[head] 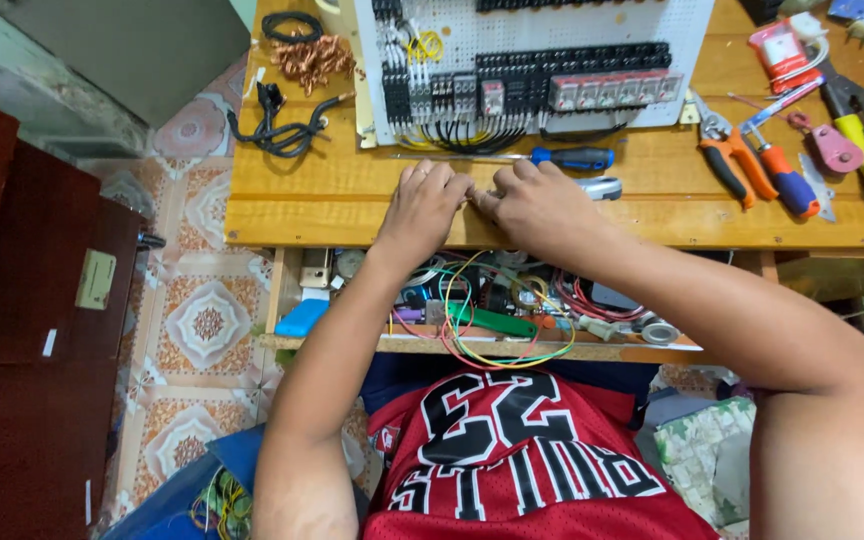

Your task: Wiring an electrical control panel by stripping wires and connecting them to terminals

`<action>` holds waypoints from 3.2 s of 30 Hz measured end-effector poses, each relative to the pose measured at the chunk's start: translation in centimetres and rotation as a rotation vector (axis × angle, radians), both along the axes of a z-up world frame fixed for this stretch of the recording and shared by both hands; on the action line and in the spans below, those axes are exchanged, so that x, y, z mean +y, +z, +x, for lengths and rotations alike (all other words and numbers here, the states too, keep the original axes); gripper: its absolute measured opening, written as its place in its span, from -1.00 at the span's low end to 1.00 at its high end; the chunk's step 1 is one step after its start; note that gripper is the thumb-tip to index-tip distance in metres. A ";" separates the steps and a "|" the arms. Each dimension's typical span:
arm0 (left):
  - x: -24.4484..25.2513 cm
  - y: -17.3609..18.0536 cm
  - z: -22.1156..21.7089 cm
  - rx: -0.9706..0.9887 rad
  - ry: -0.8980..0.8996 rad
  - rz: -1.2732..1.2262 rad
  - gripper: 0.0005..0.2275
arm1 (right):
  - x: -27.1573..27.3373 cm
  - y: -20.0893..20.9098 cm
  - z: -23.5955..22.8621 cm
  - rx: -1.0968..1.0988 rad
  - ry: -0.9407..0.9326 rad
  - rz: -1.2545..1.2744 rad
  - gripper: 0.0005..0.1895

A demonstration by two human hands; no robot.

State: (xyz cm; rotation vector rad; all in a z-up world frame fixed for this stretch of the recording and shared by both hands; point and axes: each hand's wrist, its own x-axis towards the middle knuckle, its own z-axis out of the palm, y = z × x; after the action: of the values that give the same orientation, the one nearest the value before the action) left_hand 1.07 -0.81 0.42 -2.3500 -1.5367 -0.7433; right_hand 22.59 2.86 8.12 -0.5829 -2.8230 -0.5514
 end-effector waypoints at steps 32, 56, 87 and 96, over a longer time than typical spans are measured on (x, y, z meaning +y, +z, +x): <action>0.5 -0.7 -0.6 -0.047 0.046 -0.017 -0.91 | 2.3 -0.5 -0.7 -0.113 -0.085 -0.354 -0.78; 1.0 -1.2 -0.8 -0.094 0.042 -0.049 -0.88 | 0.2 -1.4 0.6 -0.034 -0.071 -0.024 -0.71; 1.0 -0.6 -1.1 -0.131 0.018 -0.136 -0.89 | 1.1 -1.0 1.4 -0.004 -0.063 -0.095 -0.76; 0.9 -0.5 -1.5 -0.151 0.003 -0.144 -0.88 | 1.8 -1.2 2.2 -0.027 -0.058 -0.153 -0.77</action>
State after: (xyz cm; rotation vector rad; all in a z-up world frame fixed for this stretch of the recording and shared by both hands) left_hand -0.44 0.07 -0.06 -2.4420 -1.7089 -0.8538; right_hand 24.81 4.64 6.93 -0.6919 -2.8993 -0.3580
